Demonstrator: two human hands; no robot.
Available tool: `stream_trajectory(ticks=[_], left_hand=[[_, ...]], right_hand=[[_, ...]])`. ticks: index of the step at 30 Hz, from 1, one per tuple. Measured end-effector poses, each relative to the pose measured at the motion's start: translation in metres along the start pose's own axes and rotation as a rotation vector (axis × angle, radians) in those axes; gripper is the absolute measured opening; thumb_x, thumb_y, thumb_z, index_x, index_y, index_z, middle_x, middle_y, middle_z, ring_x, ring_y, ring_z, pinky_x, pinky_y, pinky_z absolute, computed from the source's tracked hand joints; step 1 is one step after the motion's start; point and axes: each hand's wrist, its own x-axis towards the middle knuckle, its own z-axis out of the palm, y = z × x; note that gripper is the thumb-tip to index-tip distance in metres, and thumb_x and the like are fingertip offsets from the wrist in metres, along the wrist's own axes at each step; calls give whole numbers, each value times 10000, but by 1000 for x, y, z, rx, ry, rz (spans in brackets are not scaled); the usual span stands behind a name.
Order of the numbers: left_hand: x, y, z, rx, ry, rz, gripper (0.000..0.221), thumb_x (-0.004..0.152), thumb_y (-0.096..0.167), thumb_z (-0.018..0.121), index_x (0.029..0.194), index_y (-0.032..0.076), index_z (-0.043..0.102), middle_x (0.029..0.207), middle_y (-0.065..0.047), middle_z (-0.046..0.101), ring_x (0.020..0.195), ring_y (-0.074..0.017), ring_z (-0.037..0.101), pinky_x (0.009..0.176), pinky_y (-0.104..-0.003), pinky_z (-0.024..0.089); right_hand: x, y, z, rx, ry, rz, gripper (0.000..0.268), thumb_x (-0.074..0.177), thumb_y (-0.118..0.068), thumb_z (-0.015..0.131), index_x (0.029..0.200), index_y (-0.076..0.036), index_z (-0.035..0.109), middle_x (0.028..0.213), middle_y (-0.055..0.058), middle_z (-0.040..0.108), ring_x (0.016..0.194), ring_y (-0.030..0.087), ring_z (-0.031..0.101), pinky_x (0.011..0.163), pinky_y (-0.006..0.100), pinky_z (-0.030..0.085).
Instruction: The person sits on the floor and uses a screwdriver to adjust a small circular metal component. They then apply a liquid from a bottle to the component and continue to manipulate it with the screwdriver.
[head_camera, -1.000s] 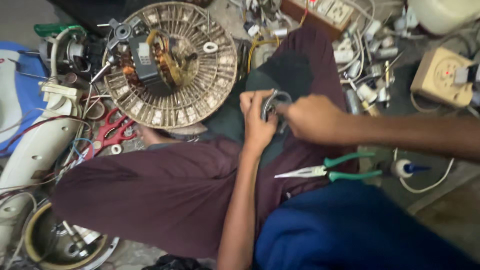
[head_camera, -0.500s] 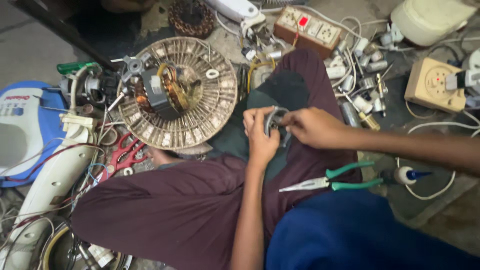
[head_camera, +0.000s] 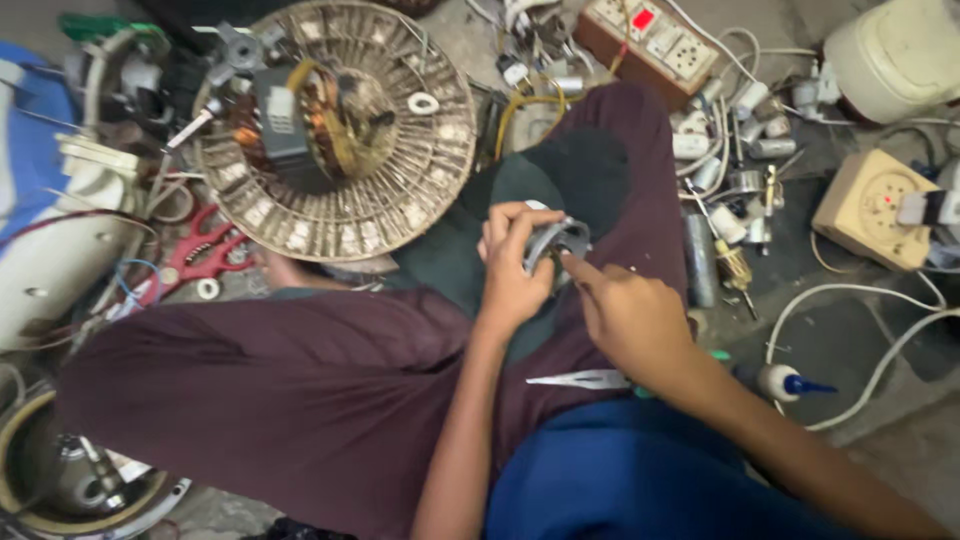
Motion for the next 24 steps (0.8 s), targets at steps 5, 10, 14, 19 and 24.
stream_trajectory(ticks=[5,10,14,19,24], left_hand=[[6,-2,1,46,-16,6,530,703,19,624,1203,181,697,1212,-77,564,1189,-298,549,1075,-448,366],[-3,-2,3,-1,-12,-46,552,677,20,615,1205,166,686,1198,-92,541,1203,-315,535,1057,-448,376],[14,-4,-2,-35,12,-48,517,688,6,617,1175,162,692,1198,-85,558,1187,-308,549,1042,-430,399],[12,-7,-3,-79,31,-70,471,706,-3,643,1148,154,699,1178,-77,581,1167,-294,576,1024,-412,431],[16,-5,-3,-111,38,-70,459,721,-18,621,1140,153,700,1158,-77,581,1157,-292,591,1013,-401,465]], right_hand=[[9,-14,-26,591,47,-126,288,1026,-98,592,1308,-100,652,1104,175,776,932,321,732,785,426,582],[-45,-8,-21,187,47,-41,455,980,-125,598,1435,-129,604,1084,154,744,941,226,709,765,351,560],[-13,46,32,784,19,314,375,1015,-112,560,1378,-67,641,954,86,683,779,120,624,636,290,540],[-6,81,85,1064,9,-62,427,978,-22,573,1405,-29,573,1144,12,671,917,70,614,778,222,523],[-1,83,89,1075,-18,120,437,1004,-59,559,1437,-88,609,846,-23,622,646,24,474,549,178,379]])
